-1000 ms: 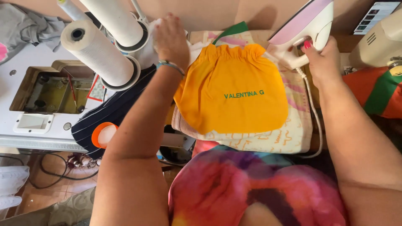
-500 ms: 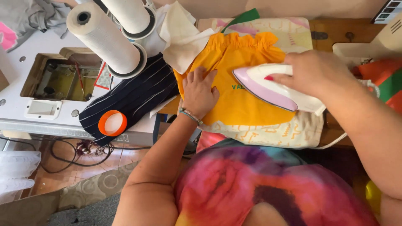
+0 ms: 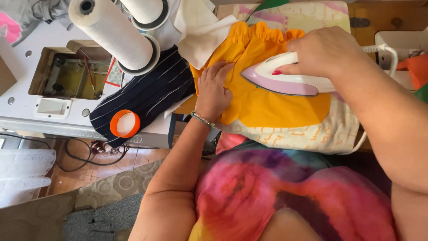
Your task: The person is smoothing out and ironing small fabric pouches or bags on a pressing board.
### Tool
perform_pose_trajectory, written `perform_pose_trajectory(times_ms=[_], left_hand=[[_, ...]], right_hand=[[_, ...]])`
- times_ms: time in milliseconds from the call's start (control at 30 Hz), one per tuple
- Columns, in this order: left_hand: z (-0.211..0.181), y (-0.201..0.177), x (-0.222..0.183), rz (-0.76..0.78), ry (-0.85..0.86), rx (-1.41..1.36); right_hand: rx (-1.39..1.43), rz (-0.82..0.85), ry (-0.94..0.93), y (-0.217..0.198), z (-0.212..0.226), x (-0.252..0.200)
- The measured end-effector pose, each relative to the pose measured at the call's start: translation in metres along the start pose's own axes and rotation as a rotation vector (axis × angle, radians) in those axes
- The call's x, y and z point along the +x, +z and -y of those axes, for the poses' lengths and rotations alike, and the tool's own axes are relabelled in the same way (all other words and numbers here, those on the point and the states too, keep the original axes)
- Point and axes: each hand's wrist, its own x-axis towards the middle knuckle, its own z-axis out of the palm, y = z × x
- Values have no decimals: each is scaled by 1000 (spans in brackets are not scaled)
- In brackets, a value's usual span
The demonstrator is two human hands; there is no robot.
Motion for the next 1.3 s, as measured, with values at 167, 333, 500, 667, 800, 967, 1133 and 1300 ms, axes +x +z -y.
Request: perform_pose_trajectory(times_ms=[167, 333, 500, 667, 800, 967, 1133, 1300], left_hand=[[25, 15, 5, -41, 69, -68], [37, 6, 8, -117, 246, -247], [37, 0, 1, -94, 147, -465], [32, -1, 0, -82, 93, -408], [26, -4, -2, -27, 38, -328], [27, 0, 3, -54, 188, -301], [-3, 2, 25, 2, -101, -167], [-24, 41, 43, 92, -319, 462]], right_hand=[[-14, 12, -83, -11, 25, 1], [38, 83, -166, -12, 40, -31], [147, -22, -268, 8, 54, -82], [74, 135, -112, 3, 42, -103], [-49, 213, 153, 17, -3, -81], [-58, 195, 205, 11, -29, -48], [-77, 100, 63, 6, -12, -26], [-56, 39, -14, 5, -2, -18]])
